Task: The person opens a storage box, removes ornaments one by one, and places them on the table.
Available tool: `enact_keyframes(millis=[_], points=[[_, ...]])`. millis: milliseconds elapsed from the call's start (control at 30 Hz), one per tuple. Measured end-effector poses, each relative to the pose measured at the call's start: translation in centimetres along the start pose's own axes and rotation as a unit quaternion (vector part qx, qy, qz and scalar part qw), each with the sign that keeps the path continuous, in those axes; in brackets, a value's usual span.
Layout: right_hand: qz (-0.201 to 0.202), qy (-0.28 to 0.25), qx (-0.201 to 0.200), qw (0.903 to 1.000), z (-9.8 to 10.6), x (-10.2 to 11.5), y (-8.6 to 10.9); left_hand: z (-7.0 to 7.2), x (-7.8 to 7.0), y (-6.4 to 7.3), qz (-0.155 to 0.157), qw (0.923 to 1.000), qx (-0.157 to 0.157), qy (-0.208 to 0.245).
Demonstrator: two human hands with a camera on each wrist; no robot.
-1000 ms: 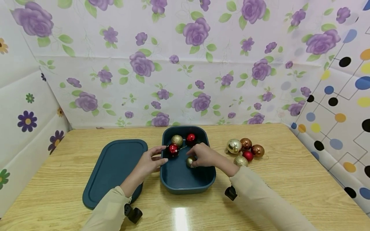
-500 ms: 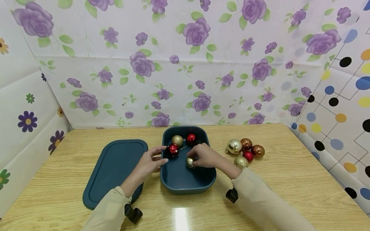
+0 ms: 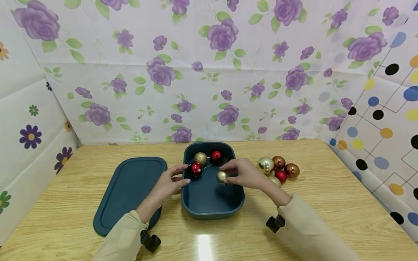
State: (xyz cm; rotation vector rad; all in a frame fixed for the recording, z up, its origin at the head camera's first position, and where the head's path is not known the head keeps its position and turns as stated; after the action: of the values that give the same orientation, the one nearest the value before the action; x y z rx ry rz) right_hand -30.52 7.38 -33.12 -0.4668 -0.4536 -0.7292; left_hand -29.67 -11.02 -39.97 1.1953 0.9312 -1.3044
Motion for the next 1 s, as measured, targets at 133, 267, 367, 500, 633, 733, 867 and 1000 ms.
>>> enact_keyframes(millis=[133, 267, 367, 500, 633, 733, 867, 1000], points=[[-0.034, -0.046, -0.006, 0.9984, 1.3, -1.0, 1.1, -0.1, 0.0, 0.0, 0.003, 1.0000, -0.001, -0.001], [-0.066, -0.076, -0.020, 0.9947, 2.8, -2.2, 2.5, -0.1, 0.0, 0.0, 0.003, 1.0000, 0.000, -0.002], [-0.075, -0.076, -0.032, 0.9938, 3.8, -3.0, 3.6, 0.0, 0.0, 0.0, 0.004, 1.0000, -0.004, -0.004], [-0.090, -0.087, -0.051, 0.9909, 5.3, -4.3, 5.4, 0.0, -0.1, 0.0, 0.006, 0.9999, -0.004, -0.007], [-0.114, -0.099, -0.075, 0.9857, 7.0, -5.8, 7.4, 0.0, -0.2, 0.0, 0.007, 1.0000, -0.002, -0.005], [-0.137, -0.095, -0.087, 0.9821, 8.1, -7.0, 8.8, 0.0, -0.2, 0.1, 0.005, 1.0000, -0.001, -0.003], [-0.175, -0.085, -0.097, 0.9760, 9.2, -8.9, 10.7, 0.0, -0.2, 0.1, 0.003, 1.0000, -0.001, -0.006], [-0.203, -0.066, -0.107, 0.9709, 10.0, -10.6, 12.5, 0.0, -0.2, 0.1, 0.003, 1.0000, -0.001, -0.006]])
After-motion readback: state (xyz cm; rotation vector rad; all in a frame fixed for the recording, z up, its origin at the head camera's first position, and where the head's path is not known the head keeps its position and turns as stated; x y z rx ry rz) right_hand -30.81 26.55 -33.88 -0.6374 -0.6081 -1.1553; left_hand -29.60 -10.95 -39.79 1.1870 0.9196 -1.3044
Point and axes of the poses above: each hand's wrist, its own y-axis away from the middle knuckle, its own z-axis out of the back of the hand, x = y × z, the point moved 10 cm from there along -y, towards the middle knuckle, and after that the axes turned 3 degrees about -x, right-handed, at the moved point
